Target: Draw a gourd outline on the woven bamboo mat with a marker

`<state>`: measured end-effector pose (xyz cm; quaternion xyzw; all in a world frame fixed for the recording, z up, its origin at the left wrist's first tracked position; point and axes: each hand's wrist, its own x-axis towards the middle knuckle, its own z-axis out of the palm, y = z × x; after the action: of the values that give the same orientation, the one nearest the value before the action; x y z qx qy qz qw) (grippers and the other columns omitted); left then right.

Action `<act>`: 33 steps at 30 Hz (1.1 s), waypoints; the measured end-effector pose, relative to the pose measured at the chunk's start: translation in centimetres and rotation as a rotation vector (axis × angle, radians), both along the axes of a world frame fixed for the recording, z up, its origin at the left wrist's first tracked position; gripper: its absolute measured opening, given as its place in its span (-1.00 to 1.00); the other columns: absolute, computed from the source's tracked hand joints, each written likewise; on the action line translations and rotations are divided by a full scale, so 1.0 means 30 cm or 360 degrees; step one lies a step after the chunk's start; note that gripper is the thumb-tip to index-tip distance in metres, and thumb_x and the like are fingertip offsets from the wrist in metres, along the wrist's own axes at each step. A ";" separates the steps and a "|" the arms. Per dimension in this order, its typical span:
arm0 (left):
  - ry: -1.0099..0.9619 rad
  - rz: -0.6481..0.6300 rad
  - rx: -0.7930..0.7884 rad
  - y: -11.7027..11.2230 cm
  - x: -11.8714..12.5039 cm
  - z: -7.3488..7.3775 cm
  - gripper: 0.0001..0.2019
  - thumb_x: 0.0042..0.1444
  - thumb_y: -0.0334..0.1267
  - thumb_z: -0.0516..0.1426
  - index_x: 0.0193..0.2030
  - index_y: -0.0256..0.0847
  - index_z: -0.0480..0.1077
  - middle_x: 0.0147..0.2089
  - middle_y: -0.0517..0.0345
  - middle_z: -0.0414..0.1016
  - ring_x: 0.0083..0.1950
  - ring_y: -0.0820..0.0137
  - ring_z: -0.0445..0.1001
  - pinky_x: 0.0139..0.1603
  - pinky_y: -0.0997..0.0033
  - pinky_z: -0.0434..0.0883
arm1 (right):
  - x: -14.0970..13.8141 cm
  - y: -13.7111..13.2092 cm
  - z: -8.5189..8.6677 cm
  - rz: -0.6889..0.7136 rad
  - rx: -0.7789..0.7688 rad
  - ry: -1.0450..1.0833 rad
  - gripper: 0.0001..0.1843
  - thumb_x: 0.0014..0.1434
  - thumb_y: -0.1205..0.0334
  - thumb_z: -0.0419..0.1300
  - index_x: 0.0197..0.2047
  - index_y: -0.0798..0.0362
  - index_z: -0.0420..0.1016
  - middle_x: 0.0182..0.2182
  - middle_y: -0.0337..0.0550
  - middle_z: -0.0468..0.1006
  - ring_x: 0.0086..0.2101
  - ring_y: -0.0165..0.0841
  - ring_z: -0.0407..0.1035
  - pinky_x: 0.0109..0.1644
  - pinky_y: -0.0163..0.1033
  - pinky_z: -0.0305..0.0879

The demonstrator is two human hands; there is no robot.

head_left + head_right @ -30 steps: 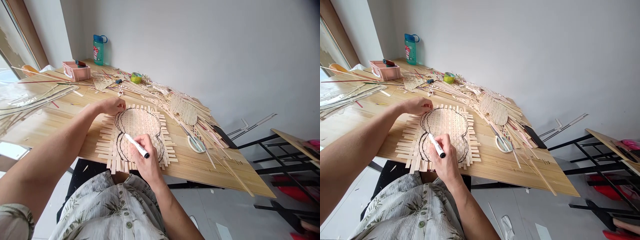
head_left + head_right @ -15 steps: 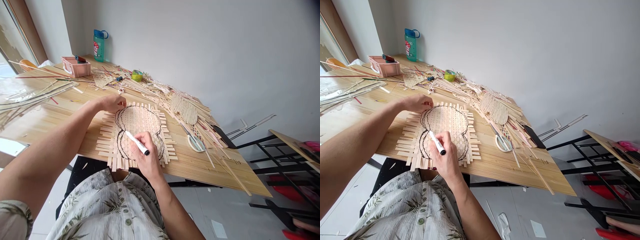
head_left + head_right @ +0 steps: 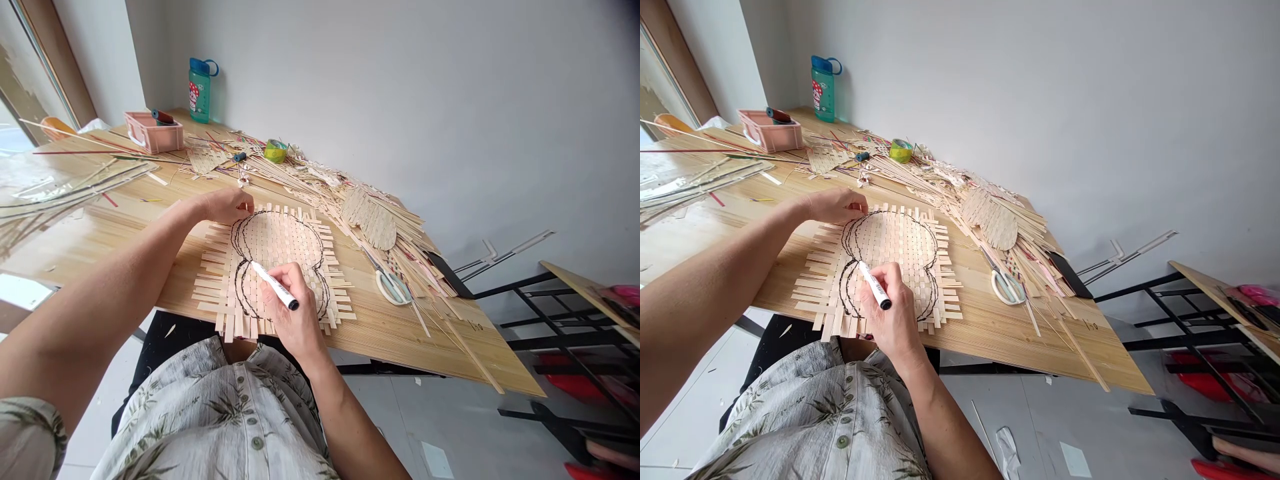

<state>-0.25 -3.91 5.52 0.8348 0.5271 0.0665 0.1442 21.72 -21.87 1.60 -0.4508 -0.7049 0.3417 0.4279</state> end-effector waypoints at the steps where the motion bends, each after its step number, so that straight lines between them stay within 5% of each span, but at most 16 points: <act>1: 0.0000 -0.0005 0.0002 0.000 -0.001 0.000 -0.70 0.41 -0.06 0.19 0.03 -0.29 0.47 -0.08 0.06 0.54 -0.09 0.29 0.56 0.03 0.14 0.57 | -0.001 0.000 0.001 0.0002 0.0005 0.0001 -0.89 0.35 0.17 0.17 -0.16 -0.02 0.31 -0.46 -0.35 0.44 -0.52 -0.45 0.26 -0.47 -0.33 0.12; 33: 0.0020 -0.0012 0.0024 0.014 -0.001 0.006 -0.78 0.39 -0.15 0.20 -0.02 -0.28 0.49 -0.19 0.13 0.53 -0.20 0.34 0.51 -0.05 0.23 0.51 | 0.003 0.010 0.003 0.0069 -0.0104 0.0064 -0.81 0.35 0.07 0.20 -0.14 -0.04 0.30 -0.42 -0.30 0.48 -0.52 -0.43 0.29 -0.52 -0.32 0.13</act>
<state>-0.28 -3.47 5.69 0.8384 0.5242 0.0646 0.1347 21.80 -21.57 1.69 -0.4423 -0.6941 0.3827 0.4197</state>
